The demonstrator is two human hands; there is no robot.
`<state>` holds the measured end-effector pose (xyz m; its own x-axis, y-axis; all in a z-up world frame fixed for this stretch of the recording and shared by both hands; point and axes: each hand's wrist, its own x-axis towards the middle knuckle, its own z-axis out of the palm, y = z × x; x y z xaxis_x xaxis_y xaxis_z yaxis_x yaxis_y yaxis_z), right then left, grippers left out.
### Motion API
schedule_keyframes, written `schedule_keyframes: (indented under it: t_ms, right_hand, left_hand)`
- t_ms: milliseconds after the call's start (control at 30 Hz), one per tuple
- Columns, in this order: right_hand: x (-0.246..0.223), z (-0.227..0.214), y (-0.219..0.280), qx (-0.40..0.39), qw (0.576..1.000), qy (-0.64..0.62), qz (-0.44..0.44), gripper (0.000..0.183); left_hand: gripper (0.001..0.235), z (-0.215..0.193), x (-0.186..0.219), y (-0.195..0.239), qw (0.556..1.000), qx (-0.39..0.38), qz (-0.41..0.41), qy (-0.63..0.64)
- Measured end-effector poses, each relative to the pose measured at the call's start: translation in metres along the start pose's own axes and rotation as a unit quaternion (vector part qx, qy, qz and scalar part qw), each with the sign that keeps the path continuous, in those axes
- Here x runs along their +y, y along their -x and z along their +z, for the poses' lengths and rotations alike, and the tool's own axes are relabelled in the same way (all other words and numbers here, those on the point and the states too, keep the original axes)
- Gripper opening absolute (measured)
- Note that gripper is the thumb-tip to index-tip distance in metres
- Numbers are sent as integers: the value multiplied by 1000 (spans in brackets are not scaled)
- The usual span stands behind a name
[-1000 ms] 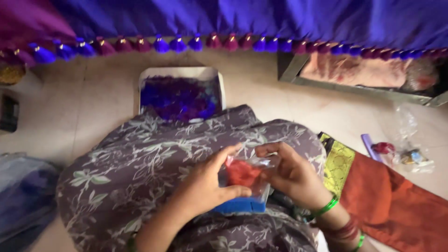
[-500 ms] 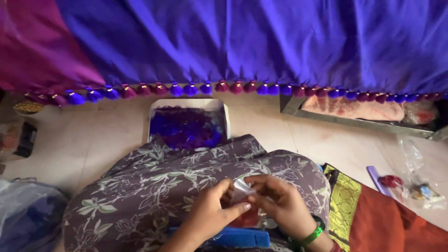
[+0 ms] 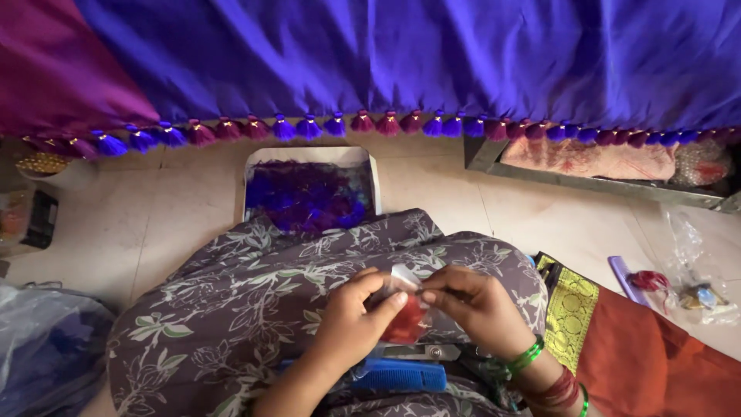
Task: The person sits on the floor and squeezes glue from a small bottle along the tassel trim of a purple and red garment, then picks up a packaged red net fabric, unwraps it, and combs through the net with a blue comb to separate the fibers.
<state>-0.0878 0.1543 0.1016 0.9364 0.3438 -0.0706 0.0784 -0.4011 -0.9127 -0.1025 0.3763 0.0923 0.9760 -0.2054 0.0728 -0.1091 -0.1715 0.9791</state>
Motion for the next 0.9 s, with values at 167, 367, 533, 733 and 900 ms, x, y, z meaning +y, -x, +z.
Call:
schedule_keyframes:
  t_ms: [167,367,533,733,900]
  right_hand:
    - [-5,4,-8,27,997,-69,-20,12]
    - [-12,6,-17,53,988,109,-99,18]
    - [-5,26,-15,103,937,280,-183,13]
    - [0,39,-18,137,900,371,-184,14]
    - [-9,28,-31,194,917,310,-161,12]
  left_hand:
    - [19,8,11,-9,996,77,33,-44]
    - [13,-1,-7,-14,988,38,118,-94]
    - [4,5,-6,-9,985,34,66,-157]
    - [7,7,-5,-7,966,59,105,-228]
    - [12,12,-4,-7,970,66,91,-214]
